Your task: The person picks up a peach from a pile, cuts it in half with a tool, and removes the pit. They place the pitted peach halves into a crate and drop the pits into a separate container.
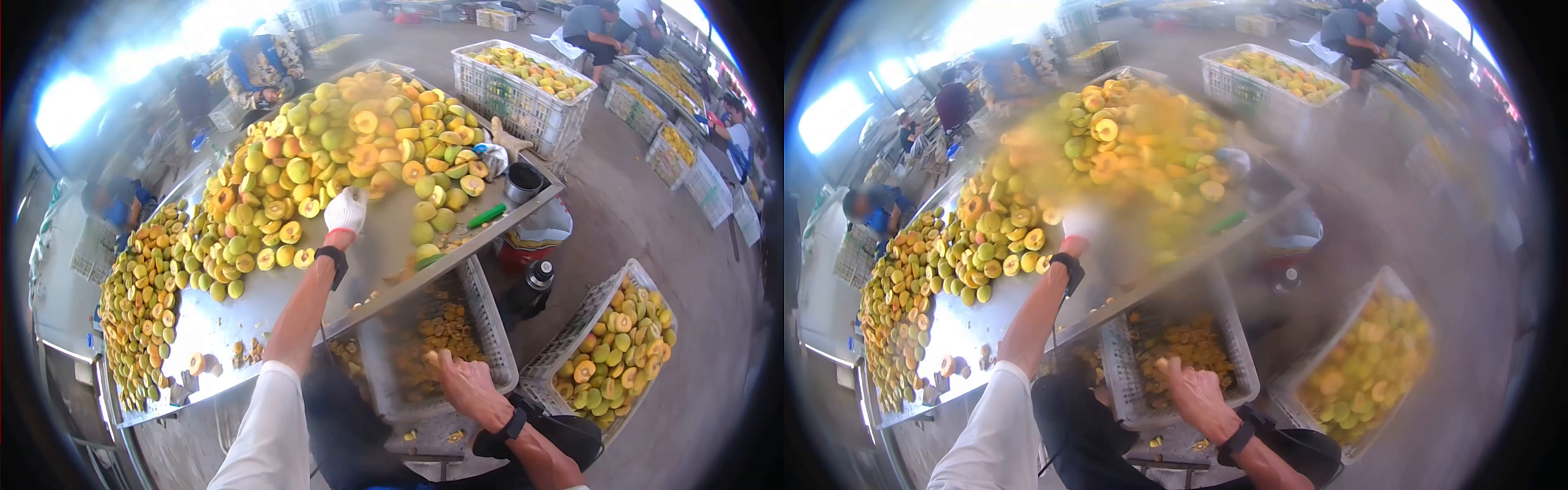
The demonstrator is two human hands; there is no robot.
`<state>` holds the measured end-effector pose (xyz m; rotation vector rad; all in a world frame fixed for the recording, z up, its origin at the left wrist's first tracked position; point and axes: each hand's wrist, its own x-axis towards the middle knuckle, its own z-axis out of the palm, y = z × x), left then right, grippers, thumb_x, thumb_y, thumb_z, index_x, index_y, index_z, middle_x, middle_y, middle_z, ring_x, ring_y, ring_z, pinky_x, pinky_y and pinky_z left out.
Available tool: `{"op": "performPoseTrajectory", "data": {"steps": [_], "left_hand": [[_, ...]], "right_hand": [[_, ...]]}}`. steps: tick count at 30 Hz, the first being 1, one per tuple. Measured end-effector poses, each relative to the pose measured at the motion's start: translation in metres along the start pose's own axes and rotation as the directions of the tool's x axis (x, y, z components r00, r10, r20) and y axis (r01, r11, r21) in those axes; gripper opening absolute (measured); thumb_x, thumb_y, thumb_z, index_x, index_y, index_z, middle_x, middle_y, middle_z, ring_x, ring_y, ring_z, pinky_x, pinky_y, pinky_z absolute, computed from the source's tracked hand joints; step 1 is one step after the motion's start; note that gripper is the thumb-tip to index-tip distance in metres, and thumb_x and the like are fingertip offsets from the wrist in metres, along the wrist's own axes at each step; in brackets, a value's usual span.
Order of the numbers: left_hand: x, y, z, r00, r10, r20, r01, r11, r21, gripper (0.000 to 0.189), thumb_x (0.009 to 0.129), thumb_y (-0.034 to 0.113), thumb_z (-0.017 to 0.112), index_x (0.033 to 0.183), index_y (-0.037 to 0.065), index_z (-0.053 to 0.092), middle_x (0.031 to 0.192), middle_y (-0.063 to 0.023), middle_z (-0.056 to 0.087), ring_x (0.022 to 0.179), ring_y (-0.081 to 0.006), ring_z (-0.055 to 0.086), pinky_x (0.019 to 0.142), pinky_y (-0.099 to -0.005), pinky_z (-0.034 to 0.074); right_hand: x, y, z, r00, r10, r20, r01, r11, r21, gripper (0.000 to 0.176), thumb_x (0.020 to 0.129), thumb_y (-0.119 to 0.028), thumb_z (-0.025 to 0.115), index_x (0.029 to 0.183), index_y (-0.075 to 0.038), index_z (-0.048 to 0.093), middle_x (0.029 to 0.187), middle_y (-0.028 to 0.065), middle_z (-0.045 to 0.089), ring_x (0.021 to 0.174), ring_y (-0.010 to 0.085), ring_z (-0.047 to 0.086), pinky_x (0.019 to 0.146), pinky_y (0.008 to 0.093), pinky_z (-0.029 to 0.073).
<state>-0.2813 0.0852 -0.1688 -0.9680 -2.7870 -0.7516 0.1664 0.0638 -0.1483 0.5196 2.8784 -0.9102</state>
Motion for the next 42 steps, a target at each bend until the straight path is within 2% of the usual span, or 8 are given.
{"op": "performPoseTrajectory", "data": {"steps": [6, 16, 22, 29, 33, 36, 39, 42], "left_hand": [[0.059, -0.053, 0.103, 0.989, 0.126, -0.072, -0.125, 0.992, 0.019, 0.065, 0.080, 0.052, 0.073, 0.123, 0.003, 0.071, 0.105, -0.0222, 0.076, 0.100, -0.0389, 0.072, 0.089, -0.0459, 0.055], [-0.084, 0.047, -0.047, 0.986, 0.154, 0.066, -0.113, 0.903, -0.415, 0.047, 0.085, 0.025, 0.076, 0.125, 0.001, 0.068, 0.110, -0.0145, 0.076, 0.094, -0.0229, 0.073, 0.088, -0.0343, 0.056], [-0.198, 0.110, -0.153, 0.872, 0.199, 0.447, 0.251, 0.602, -0.758, 0.047, 0.088, 0.011, 0.068, 0.133, 0.001, 0.062, 0.110, -0.0081, 0.071, 0.097, -0.0143, 0.068, 0.082, -0.0296, 0.057], [-0.261, 0.136, -0.169, 0.874, 0.254, 0.415, 0.412, 0.067, -0.909, 0.047, 0.090, 0.011, 0.057, 0.135, -0.002, 0.058, 0.111, -0.0133, 0.069, 0.099, -0.0204, 0.067, 0.092, -0.0328, 0.055], [-0.265, 0.133, -0.157, 0.869, 0.334, 0.364, 0.425, -0.131, -0.896, 0.048, 0.106, 0.036, 0.048, 0.134, -0.001, 0.059, 0.115, -0.0162, 0.068, 0.104, -0.0227, 0.067, 0.097, -0.0353, 0.053], [-0.265, 0.147, -0.149, 0.896, 0.156, 0.415, 0.437, -0.158, -0.885, 0.064, 0.110, 0.055, 0.037, 0.126, -0.002, 0.062, 0.108, -0.0155, 0.070, 0.100, -0.0226, 0.067, 0.095, -0.0363, 0.054], [-0.265, 0.155, -0.148, 0.966, 0.047, 0.254, 0.245, 0.141, -0.959, 0.070, 0.110, 0.060, 0.034, 0.118, -0.002, 0.065, 0.097, -0.0126, 0.071, 0.093, -0.0211, 0.067, 0.090, -0.0354, 0.054], [-0.271, 0.171, -0.153, 0.980, -0.052, 0.191, 0.197, 0.136, -0.971, 0.070, 0.110, 0.059, 0.033, 0.113, -0.002, 0.067, 0.091, -0.0109, 0.071, 0.088, -0.0193, 0.066, 0.085, -0.0338, 0.054]], "right_hand": [[-0.008, -0.009, -0.038, 0.988, 0.032, -0.154, -0.015, 0.994, 0.113, 0.020, 0.093, -0.006, 0.055, 0.111, -0.001, 0.047, 0.088, 0.0283, 0.069, 0.077, 0.0464, 0.069, 0.067, 0.0551, 0.051], [-0.013, -0.030, -0.063, 0.897, 0.014, -0.441, 0.134, 0.944, 0.303, 0.020, 0.102, -0.018, 0.056, 0.113, -0.002, 0.051, 0.088, 0.0257, 0.069, 0.083, 0.0481, 0.066, 0.071, 0.0554, 0.051], [-0.003, -0.060, -0.070, 0.833, -0.061, -0.551, 0.324, 0.860, 0.395, 0.022, 0.102, -0.018, 0.056, 0.110, 0.001, 0.049, 0.079, 0.0270, 0.065, 0.079, 0.0491, 0.064, 0.068, 0.0545, 0.049], [-0.002, -0.078, -0.072, 0.820, -0.063, -0.569, 0.338, 0.856, 0.392, 0.024, 0.104, -0.019, 0.056, 0.104, 0.002, 0.047, 0.074, 0.0291, 0.061, 0.073, 0.0501, 0.062, 0.061, 0.0536, 0.047], [0.003, -0.075, -0.069, 0.810, -0.092, -0.580, 0.332, 0.886, 0.323, 0.022, 0.104, -0.017, 0.057, 0.102, 0.002, 0.047, 0.073, 0.0295, 0.061, 0.072, 0.0498, 0.062, 0.060, 0.0547, 0.046], [0.007, -0.074, -0.071, 0.821, -0.083, -0.565, 0.314, 0.892, 0.325, 0.021, 0.103, -0.016, 0.058, 0.101, 0.002, 0.047, 0.071, 0.0288, 0.060, 0.071, 0.0499, 0.062, 0.060, 0.0549, 0.047], [0.011, -0.074, -0.067, 0.845, -0.055, -0.532, 0.251, 0.919, 0.304, 0.022, 0.103, -0.017, 0.059, 0.101, 0.003, 0.048, 0.070, 0.0288, 0.061, 0.071, 0.0499, 0.063, 0.060, 0.0541, 0.048], [0.013, -0.076, -0.058, 0.844, -0.076, -0.531, 0.245, 0.935, 0.255, 0.024, 0.102, -0.017, 0.061, 0.102, 0.003, 0.049, 0.070, 0.0296, 0.061, 0.072, 0.0501, 0.064, 0.060, 0.0536, 0.049]]}}
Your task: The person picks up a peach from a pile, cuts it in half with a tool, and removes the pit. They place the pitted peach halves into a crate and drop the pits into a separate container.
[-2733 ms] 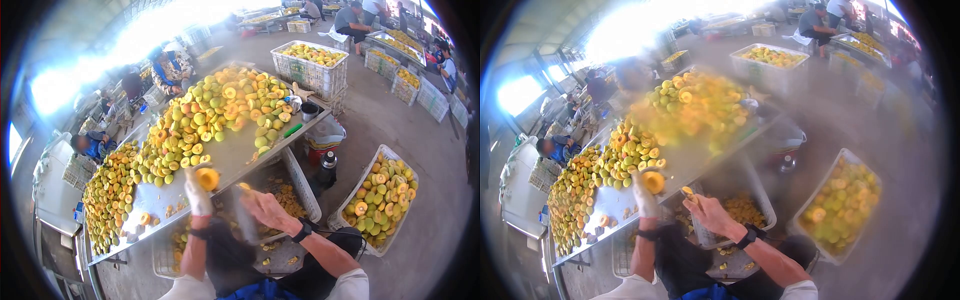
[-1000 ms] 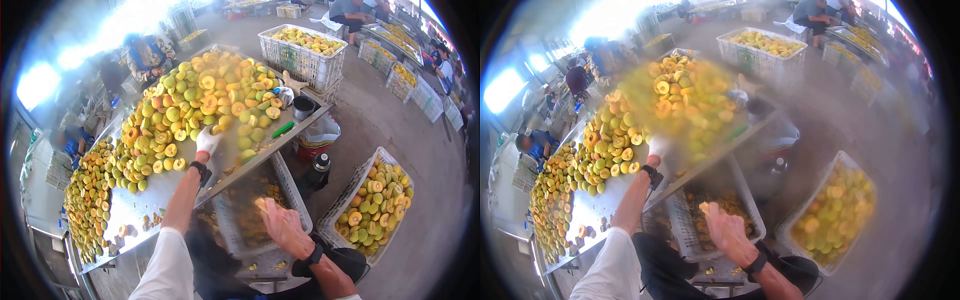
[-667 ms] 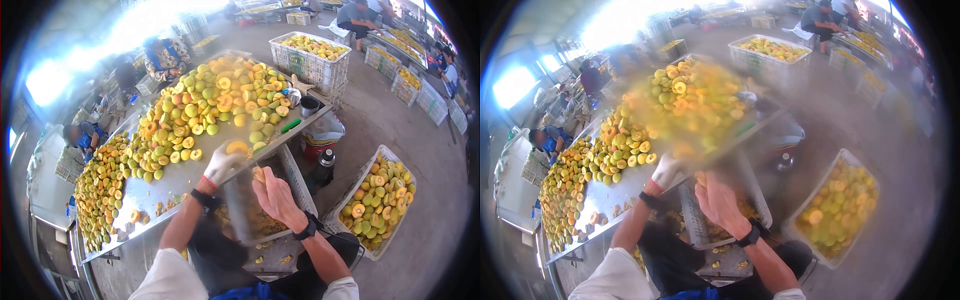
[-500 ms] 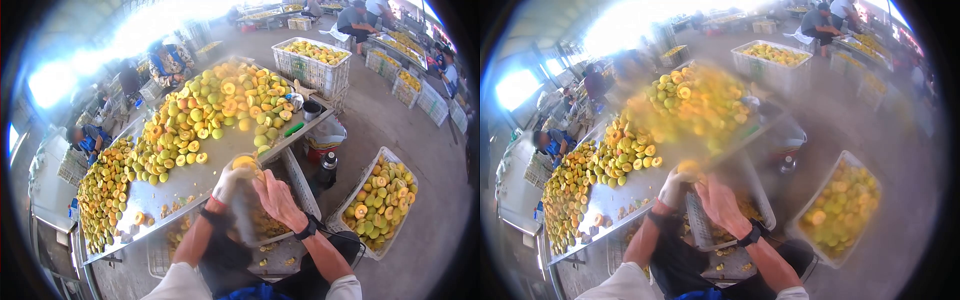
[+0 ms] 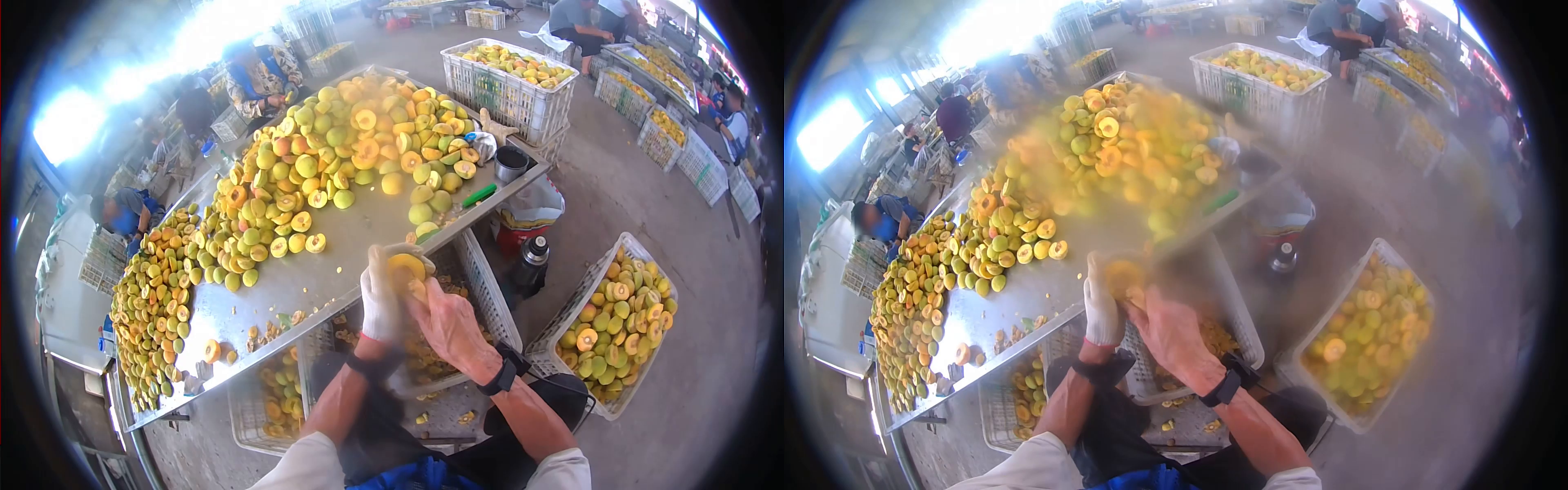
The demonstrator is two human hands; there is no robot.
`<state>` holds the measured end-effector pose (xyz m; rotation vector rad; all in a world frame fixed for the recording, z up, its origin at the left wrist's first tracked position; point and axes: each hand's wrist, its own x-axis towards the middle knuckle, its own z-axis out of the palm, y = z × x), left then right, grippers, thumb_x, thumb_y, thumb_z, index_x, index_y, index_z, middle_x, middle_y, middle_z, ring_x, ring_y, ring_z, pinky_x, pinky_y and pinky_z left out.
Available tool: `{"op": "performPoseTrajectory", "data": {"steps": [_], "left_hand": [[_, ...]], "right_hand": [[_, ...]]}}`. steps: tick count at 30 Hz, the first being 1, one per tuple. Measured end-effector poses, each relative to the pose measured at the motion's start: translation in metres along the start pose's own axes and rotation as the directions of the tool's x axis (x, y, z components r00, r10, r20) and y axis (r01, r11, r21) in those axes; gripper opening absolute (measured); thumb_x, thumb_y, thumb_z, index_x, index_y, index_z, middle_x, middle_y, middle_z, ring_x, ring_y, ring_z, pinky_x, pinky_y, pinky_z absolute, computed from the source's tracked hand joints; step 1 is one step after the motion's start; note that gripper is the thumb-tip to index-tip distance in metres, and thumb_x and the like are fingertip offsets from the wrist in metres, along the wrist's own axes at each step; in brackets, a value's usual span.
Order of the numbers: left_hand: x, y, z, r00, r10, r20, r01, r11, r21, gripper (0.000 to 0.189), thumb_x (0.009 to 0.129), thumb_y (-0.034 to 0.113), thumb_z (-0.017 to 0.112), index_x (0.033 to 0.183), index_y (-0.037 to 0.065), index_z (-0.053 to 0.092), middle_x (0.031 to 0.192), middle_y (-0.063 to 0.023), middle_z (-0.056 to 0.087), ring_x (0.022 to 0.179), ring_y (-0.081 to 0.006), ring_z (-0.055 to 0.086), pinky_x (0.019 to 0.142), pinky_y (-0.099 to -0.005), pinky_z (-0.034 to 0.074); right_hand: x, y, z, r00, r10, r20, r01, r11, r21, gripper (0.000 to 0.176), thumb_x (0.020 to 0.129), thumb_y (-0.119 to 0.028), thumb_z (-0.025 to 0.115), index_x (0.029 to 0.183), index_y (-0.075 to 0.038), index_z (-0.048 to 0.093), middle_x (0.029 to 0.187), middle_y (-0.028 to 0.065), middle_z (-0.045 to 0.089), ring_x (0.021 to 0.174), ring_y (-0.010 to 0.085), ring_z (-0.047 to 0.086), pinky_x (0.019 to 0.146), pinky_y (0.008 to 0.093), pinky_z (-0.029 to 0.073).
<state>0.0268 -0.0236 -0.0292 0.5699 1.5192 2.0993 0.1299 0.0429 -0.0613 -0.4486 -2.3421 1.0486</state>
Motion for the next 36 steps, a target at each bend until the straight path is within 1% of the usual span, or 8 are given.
{"op": "performPoseTrajectory", "data": {"steps": [9, 12, 24, 27, 29, 31, 33, 36], "left_hand": [[-0.006, 0.002, 0.010, 0.975, 0.204, -0.088, -0.191, 0.972, 0.137, 0.069, 0.113, 0.054, 0.029, 0.105, -0.003, 0.068, 0.087, -0.0108, 0.071, 0.084, -0.0185, 0.065, 0.082, -0.0328, 0.052], [-0.007, -0.003, 0.005, 0.967, 0.236, -0.097, -0.225, 0.968, 0.114, 0.057, 0.114, 0.047, 0.036, 0.111, 0.000, 0.067, 0.099, -0.0062, 0.070, 0.086, -0.0143, 0.066, 0.079, -0.0312, 0.054], [-0.005, 0.000, -0.014, 0.987, 0.160, 0.016, -0.160, 0.974, 0.163, 0.066, 0.112, 0.048, 0.035, 0.097, -0.004, 0.071, 0.080, -0.0107, 0.072, 0.073, -0.0159, 0.067, 0.066, -0.0280, 0.052], [-0.003, -0.002, -0.019, 0.978, 0.190, 0.085, -0.203, 0.961, 0.189, 0.064, 0.112, 0.046, 0.038, 0.096, -0.005, 0.072, 0.077, -0.0097, 0.071, 0.066, -0.0141, 0.065, 0.060, -0.0263, 0.050], [-0.006, 0.000, -0.019, 0.976, 0.183, 0.122, -0.205, 0.956, 0.209, 0.062, 0.111, 0.045, 0.039, 0.095, -0.005, 0.073, 0.076, -0.0095, 0.071, 0.064, -0.0137, 0.064, 0.058, -0.0256, 0.050], [-0.008, 0.003, -0.018, 0.971, 0.182, 0.152, -0.210, 0.957, 0.198, 0.061, 0.111, 0.044, 0.041, 0.095, -0.006, 0.073, 0.076, -0.0093, 0.072, 0.063, -0.0132, 0.063, 0.057, -0.0257, 0.049], [-0.009, 0.003, -0.019, 0.964, 0.178, 0.195, -0.217, 0.955, 0.200, 0.061, 0.111, 0.043, 0.041, 0.095, -0.006, 0.073, 0.076, -0.0091, 0.072, 0.062, -0.0129, 0.063, 0.057, -0.0257, 0.049], [-0.007, -0.004, -0.020, 0.954, 0.182, 0.240, -0.226, 0.959, 0.170, 0.062, 0.111, 0.045, 0.041, 0.094, -0.005, 0.073, 0.078, -0.0091, 0.073, 0.064, -0.0130, 0.064, 0.058, -0.0256, 0.049]], "right_hand": [[-0.004, -0.006, 0.009, 0.992, 0.027, -0.121, -0.013, 0.993, 0.114, 0.027, 0.100, -0.023, 0.068, 0.096, 0.000, 0.055, 0.072, 0.0267, 0.063, 0.069, 0.0489, 0.065, 0.057, 0.0525, 0.051], [-0.004, -0.004, 0.008, 0.993, 0.002, -0.114, 0.010, 0.995, 0.103, 0.027, 0.100, -0.022, 0.067, 0.098, 0.001, 0.054, 0.070, 0.0280, 0.062, 0.069, 0.0496, 0.064, 0.058, 0.0534, 0.050], [-0.004, -0.005, -0.005, 0.991, -0.028, 0.128, -0.020, 0.934, 0.358, 0.030, 0.104, -0.024, 0.059, 0.104, 0.005, 0.059, 0.076, 0.0309, 0.064, 0.070, 0.0506, 0.062, 0.062, 0.0501, 0.049], [-0.003, -0.009, -0.016, 0.976, -0.068, 0.206, -0.029, 0.901, 0.433, 0.036, 0.107, -0.029, 0.056, 0.102, 0.006, 0.060, 0.070, 0.0216, 0.062, 0.059, 0.0381, 0.060, 0.060, 0.0456, 0.048], [-0.007, -0.002, -0.010, 0.972, -0.204, 0.115, 0.135, 0.890, 0.435, 0.039, 0.108, -0.032, 0.054, 0.095, 0.004, 0.059, 0.066, 0.0114, 0.056, 0.054, 0.0257, 0.054, 0.054, 0.0400, 0.045], [-0.006, -0.007, -0.018, 0.961, -0.105, 0.257, -0.051, 0.843, 0.535, 0.042, 0.110, -0.035, 0.052, 0.088, 0.000, 0.056, 0.063, 0.0029, 0.050, 0.050, 0.0153, 0.048, 0.049, 0.0343, 0.040], [-0.008, -0.015, -0.032, 0.762, 0.140, 0.633, -0.574, 0.600, 0.558, 0.045, 0.111, -0.039, 0.050, 0.081, -0.005, 0.051, 0.062, -0.0040, 0.043, 0.048, 0.0069, 0.042, 0.043, 0.0283, 0.034], [-0.012, -0.009, -0.033, 0.656, 0.089, 0.749, -0.700, 0.442, 0.560, 0.051, 0.109, -0.051, 0.049, 0.075, -0.014, 0.044, 0.060, -0.0089, 0.038, 0.044, 0.0035, 0.034, 0.038, 0.0236, 0.022]]}}
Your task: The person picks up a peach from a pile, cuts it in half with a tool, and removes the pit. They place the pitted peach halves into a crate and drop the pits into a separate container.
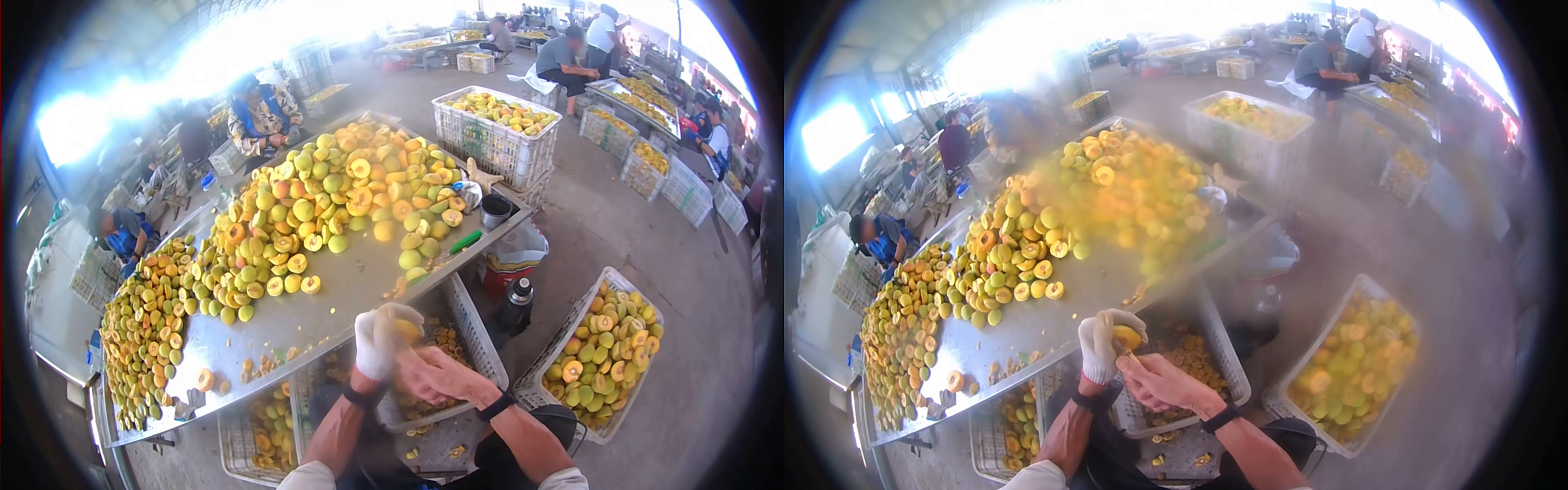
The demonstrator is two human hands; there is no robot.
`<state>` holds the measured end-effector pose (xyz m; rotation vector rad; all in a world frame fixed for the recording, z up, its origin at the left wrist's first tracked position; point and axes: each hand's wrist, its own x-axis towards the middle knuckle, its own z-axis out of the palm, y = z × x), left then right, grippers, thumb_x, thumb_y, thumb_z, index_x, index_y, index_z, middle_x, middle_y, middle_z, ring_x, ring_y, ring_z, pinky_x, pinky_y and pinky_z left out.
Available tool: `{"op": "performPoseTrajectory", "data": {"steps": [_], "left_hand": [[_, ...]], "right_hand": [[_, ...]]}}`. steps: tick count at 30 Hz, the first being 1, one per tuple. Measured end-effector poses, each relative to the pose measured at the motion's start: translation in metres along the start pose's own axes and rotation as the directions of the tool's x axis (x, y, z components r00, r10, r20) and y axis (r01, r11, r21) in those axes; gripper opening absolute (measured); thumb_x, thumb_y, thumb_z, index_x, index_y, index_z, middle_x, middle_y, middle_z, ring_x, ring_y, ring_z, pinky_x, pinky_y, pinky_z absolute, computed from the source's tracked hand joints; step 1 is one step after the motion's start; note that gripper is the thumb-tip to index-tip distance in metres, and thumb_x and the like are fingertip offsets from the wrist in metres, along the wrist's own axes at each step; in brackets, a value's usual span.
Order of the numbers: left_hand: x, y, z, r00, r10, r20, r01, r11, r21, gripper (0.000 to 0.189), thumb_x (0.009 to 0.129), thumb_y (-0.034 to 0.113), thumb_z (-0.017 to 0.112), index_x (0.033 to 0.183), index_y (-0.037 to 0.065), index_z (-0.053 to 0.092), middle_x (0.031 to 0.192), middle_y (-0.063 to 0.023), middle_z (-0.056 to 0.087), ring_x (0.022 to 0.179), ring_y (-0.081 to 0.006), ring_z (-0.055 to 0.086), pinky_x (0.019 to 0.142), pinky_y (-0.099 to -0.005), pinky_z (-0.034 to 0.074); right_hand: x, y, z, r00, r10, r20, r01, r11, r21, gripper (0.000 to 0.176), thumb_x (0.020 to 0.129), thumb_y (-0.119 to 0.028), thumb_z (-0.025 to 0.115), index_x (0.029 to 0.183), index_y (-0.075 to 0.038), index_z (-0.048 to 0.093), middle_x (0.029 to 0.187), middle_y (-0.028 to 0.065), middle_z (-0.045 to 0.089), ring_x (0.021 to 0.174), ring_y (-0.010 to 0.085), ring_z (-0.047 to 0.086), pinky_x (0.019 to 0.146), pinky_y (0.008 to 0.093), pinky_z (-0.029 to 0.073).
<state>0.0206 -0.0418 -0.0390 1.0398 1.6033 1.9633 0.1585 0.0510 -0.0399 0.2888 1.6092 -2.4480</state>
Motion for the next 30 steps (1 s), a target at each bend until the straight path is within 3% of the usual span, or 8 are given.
{"op": "performPoseTrajectory", "data": {"steps": [9, 14, 17, 18, 21, 25, 27, 30], "left_hand": [[0.016, -0.005, 0.004, 0.893, -0.377, -0.246, 0.235, 0.856, -0.460, 0.060, 0.111, 0.052, 0.036, 0.108, 0.002, 0.069, 0.085, -0.0085, 0.072, 0.066, -0.0135, 0.063, 0.057, -0.0275, 0.051], [0.012, 0.030, -0.049, 0.941, -0.016, -0.338, 0.085, 0.978, 0.190, 0.061, 0.110, 0.056, 0.040, 0.113, 0.003, 0.069, 0.088, -0.0082, 0.074, 0.068, -0.0102, 0.066, 0.055, -0.0241, 0.051], [-0.017, 0.067, -0.092, 0.912, -0.002, -0.411, 0.161, 0.922, 0.353, 0.058, 0.110, 0.053, 0.039, 0.111, 0.004, 0.070, 0.085, -0.0078, 0.074, 0.070, -0.0119, 0.067, 0.056, -0.0243, 0.052], [-0.029, 0.074, -0.106, 0.894, 0.002, -0.447, 0.199, 0.894, 0.401, 0.056, 0.110, 0.051, 0.039, 0.109, 0.004, 0.071, 0.084, -0.0077, 0.074, 0.071, -0.0129, 0.068, 0.057, -0.0252, 0.052], [-0.079, 0.057, -0.191, 0.897, 0.056, -0.437, 0.298, 0.654, 0.695, 0.054, 0.109, 0.048, 0.044, 0.102, 0.002, 0.072, 0.080, -0.0093, 0.073, 0.065, -0.0133, 0.065, 0.058, -0.0277, 0.051], [-0.132, 0.047, -0.245, 0.949, 0.053, -0.311, 0.313, -0.016, 0.950, 0.041, 0.104, 0.036, 0.055, 0.100, 0.000, 0.074, 0.083, -0.0121, 0.073, 0.073, -0.0180, 0.068, 0.068, -0.0335, 0.053], [-0.131, 0.033, -0.252, 0.952, 0.086, -0.293, 0.299, -0.077, 0.951, 0.035, 0.102, 0.032, 0.058, 0.104, 0.001, 0.074, 0.090, -0.0158, 0.073, 0.082, -0.0259, 0.070, 0.076, -0.0378, 0.053], [-0.089, 0.019, -0.223, 0.920, 0.055, -0.388, 0.367, 0.224, 0.903, 0.031, 0.099, 0.029, 0.061, 0.111, 0.003, 0.075, 0.101, -0.0206, 0.074, 0.095, -0.0380, 0.071, 0.086, -0.0428, 0.054]], "right_hand": [[0.025, 0.019, 0.009, 0.995, -0.099, 0.024, 0.084, 0.929, 0.362, 0.050, 0.111, -0.051, 0.043, 0.079, -0.012, 0.045, 0.058, -0.0082, 0.033, 0.042, 0.0040, 0.029, 0.036, 0.0231, 0.026], [0.015, 0.022, 0.003, 0.991, -0.101, -0.083, 0.117, 0.966, 0.229, 0.051, 0.106, -0.055, 0.054, 0.081, -0.011, 0.047, 0.062, -0.0091, 0.037, 0.045, 0.0028, 0.036, 0.041, 0.0214, 0.030], [0.020, 0.035, 0.005, 0.941, -0.217, -0.261, 0.200, 0.976, -0.090, 0.050, 0.106, -0.052, 0.057, 0.082, -0.009, 0.050, 0.062, -0.0040, 0.043, 0.048, 0.0066, 0.042, 0.044, 0.0271, 0.038], [0.024, 0.042, 0.000, 0.840, -0.467, -0.275, 0.320, 0.836, -0.445, 0.047, 0.105, -0.047, 0.059, 0.086, -0.004, 0.055, 0.063, 0.0081, 0.057, 0.051, 0.0199, 0.058, 0.052, 0.0387, 0.049], [0.019, 0.047, 0.002, 0.787, -0.567, -0.242, 0.051, 0.452, -0.891, 0.044, 0.105, -0.041, 0.058, 0.090, 0.000, 0.059, 0.069, 0.0224, 0.065, 0.065, 0.0387, 0.069, 0.063, 0.0504, 0.053], [0.009, 0.041, 0.001, 0.809, -0.503, -0.305, -0.026, 0.488, -0.872, 0.044, 0.104, -0.040, 0.057, 0.092, 0.002, 0.061, 0.078, 0.0280, 0.068, 0.078, 0.0478, 0.069, 0.070, 0.0563, 0.053], [-0.002, 0.024, 0.000, 0.821, -0.489, -0.295, 0.027, 0.549, -0.835, 0.046, 0.104, -0.040, 0.057, 0.090, 0.003, 0.062, 0.077, 0.0277, 0.069, 0.079, 0.0476, 0.069, 0.072, 0.0566, 0.054], [-0.004, 0.025, -0.007, 0.861, -0.434, -0.265, -0.011, 0.505, -0.863, 0.046, 0.103, -0.040, 0.057, 0.088, 0.003, 0.064, 0.077, 0.0279, 0.069, 0.077, 0.0470, 0.069, 0.071, 0.0553, 0.055]]}}
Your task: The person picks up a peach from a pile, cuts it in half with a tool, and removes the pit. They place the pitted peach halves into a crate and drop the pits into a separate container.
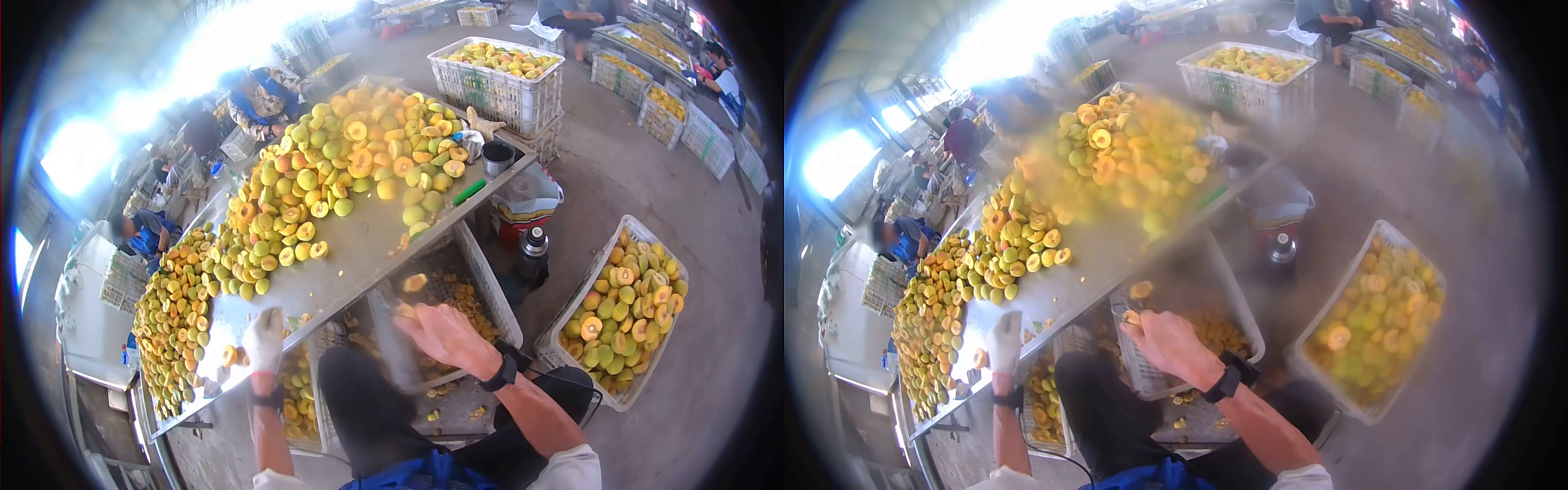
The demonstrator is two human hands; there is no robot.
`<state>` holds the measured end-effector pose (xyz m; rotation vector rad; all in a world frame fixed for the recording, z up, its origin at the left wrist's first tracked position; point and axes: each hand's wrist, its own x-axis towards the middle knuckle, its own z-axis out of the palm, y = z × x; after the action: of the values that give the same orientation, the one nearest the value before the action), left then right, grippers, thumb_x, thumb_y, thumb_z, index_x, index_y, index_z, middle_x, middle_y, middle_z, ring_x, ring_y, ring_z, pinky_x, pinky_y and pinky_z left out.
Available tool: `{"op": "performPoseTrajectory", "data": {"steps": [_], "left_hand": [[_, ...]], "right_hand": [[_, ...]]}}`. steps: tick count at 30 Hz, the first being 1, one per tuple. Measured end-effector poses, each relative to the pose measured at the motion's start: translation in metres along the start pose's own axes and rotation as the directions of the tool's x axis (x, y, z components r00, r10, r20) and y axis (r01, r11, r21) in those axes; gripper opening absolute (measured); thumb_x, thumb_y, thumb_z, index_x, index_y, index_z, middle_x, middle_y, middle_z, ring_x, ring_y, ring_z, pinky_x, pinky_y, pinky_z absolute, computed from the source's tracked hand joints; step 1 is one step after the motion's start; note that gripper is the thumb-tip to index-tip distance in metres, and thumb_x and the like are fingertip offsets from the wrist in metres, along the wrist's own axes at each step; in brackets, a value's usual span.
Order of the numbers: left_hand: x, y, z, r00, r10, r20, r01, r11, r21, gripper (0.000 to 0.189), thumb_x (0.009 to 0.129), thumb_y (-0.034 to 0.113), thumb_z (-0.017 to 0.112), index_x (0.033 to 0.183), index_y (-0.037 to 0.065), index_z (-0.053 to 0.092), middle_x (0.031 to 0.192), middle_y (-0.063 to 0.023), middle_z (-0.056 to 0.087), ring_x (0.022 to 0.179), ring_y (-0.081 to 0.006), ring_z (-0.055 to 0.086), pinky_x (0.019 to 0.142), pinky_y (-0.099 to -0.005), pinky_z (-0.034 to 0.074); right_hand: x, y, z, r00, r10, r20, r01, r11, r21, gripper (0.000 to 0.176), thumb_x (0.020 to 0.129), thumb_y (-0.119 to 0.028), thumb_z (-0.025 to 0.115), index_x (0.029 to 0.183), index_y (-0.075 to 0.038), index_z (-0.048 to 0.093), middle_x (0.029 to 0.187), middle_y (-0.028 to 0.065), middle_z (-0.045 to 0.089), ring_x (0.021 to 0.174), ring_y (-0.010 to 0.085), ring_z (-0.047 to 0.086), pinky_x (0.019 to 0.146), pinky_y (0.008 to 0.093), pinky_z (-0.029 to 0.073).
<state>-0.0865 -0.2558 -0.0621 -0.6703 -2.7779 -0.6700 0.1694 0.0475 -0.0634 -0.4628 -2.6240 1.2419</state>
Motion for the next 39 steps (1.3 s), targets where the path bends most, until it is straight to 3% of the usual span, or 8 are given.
{"op": "performPoseTrajectory", "data": {"steps": [3, 6, 12, 16, 21, 24, 31, 39], "left_hand": [[0.044, 0.060, 0.050, 0.989, 0.133, 0.064, -0.120, 0.977, -0.177, 0.030, 0.099, 0.028, 0.062, 0.112, 0.005, 0.075, 0.101, -0.0188, 0.074, 0.096, -0.0367, 0.071, 0.087, -0.0411, 0.054], [0.092, 0.113, 0.111, 0.953, 0.273, 0.130, -0.239, 0.944, -0.227, 0.031, 0.099, 0.030, 0.061, 0.113, 0.006, 0.074, 0.104, -0.0188, 0.073, 0.099, -0.0362, 0.071, 0.087, -0.0413, 0.054], [0.178, 0.194, 0.233, 0.834, 0.456, 0.311, -0.458, 0.886, -0.070, 0.041, 0.095, 0.037, 0.063, 0.126, 0.011, 0.070, 0.120, -0.0167, 0.072, 0.109, -0.0358, 0.069, 0.095, -0.0431, 0.054], [0.195, 0.235, 0.273, 0.786, 0.549, 0.283, -0.500, 0.835, -0.230, 0.054, 0.092, 0.044, 0.066, 0.137, 0.014, 0.065, 0.123, -0.0161, 0.072, 0.113, -0.0370, 0.068, 0.098, -0.0439, 0.052], [0.224, 0.213, 0.315, 0.821, 0.458, 0.341, -0.227, 0.809, -0.542, 0.055, 0.095, 0.039, 0.066, 0.143, 0.011, 0.060, 0.118, -0.0173, 0.073, 0.110, -0.0314, 0.070, 0.096, -0.0395, 0.054], [0.188, 0.230, 0.222, 0.809, 0.479, 0.340, -0.167, 0.743, -0.649, 0.050, 0.100, 0.027, 0.066, 0.144, 0.004, 0.057, 0.125, -0.0112, 0.067, 0.112, -0.0198, 0.067, 0.095, -0.0352, 0.055], [0.077, 0.235, 0.079, 0.711, 0.601, 0.365, 0.143, 0.385, -0.912, 0.066, 0.099, 0.023, 0.063, 0.156, 0.000, 0.038, 0.148, -0.0179, 0.052, 0.131, -0.0308, 0.058, 0.107, -0.0456, 0.051], [0.033, 0.218, 0.075, 0.716, 0.559, 0.418, 0.458, 0.075, -0.886, 0.077, 0.091, 0.015, 0.066, 0.159, 0.001, 0.034, 0.150, -0.0189, 0.051, 0.132, -0.0327, 0.057, 0.110, -0.0459, 0.049]], "right_hand": [[0.003, 0.012, 0.008, 0.990, 0.018, 0.137, -0.010, 0.998, -0.062, 0.048, 0.103, -0.040, 0.057, 0.085, 0.003, 0.066, 0.077, 0.0276, 0.069, 0.077, 0.0465, 0.069, 0.070, 0.0538, 0.056], [0.005, 0.022, 0.023, 0.994, -0.110, -0.013, 0.109, 0.993, -0.052, 0.046, 0.103, -0.039, 0.058, 0.086, 0.003, 0.064, 0.075, 0.0257, 0.069, 0.075, 0.0446, 0.070, 0.068, 0.0523, 0.056], [0.007, 0.024, 0.011, 1.000, 0.015, -0.006, -0.016, 0.981, -0.196, 0.038, 0.102, -0.036, 0.059, 0.091, 0.000, 0.059, 0.071, 0.0196, 0.070, 0.070, 0.0375, 0.073, 0.062, 0.0463, 0.056], [0.007, 0.037, 0.014, 0.998, 0.056, -0.029, -0.061, 0.971, -0.233, 0.036, 0.101, -0.036, 0.060, 0.092, -0.001, 0.058, 0.072, 0.0181, 0.071, 0.071, 0.0352, 0.074, 0.062, 0.0446, 0.057], [0.002, 0.030, -0.005, 0.990, 0.114, -0.080, -0.128, 0.973, -0.190, 0.034, 0.101, -0.035, 0.061, 0.091, -0.002, 0.058, 0.072, 0.0193, 0.071, 0.069, 0.0361, 0.073, 0.062, 0.0451, 0.057], [0.008, 0.022, -0.018, 0.975, 0.095, -0.202, -0.125, 0.982, -0.142, 0.035, 0.101, -0.036, 0.062, 0.091, -0.003, 0.058, 0.072, 0.0199, 0.070, 0.069, 0.0381, 0.072, 0.061, 0.0461, 0.056], [0.010, 0.004, -0.031, 0.930, 0.004, -0.368, -0.008, 1.000, -0.010, 0.030, 0.102, -0.031, 0.063, 0.098, -0.002, 0.056, 0.076, 0.0258, 0.069, 0.074, 0.0473, 0.068, 0.064, 0.0553, 0.052], [0.007, -0.007, -0.026, 0.900, -0.079, -0.429, 0.083, 0.997, -0.009, 0.033, 0.102, -0.030, 0.063, 0.095, 0.001, 0.053, 0.068, 0.0267, 0.063, 0.070, 0.0479, 0.066, 0.060, 0.0534, 0.049]]}}
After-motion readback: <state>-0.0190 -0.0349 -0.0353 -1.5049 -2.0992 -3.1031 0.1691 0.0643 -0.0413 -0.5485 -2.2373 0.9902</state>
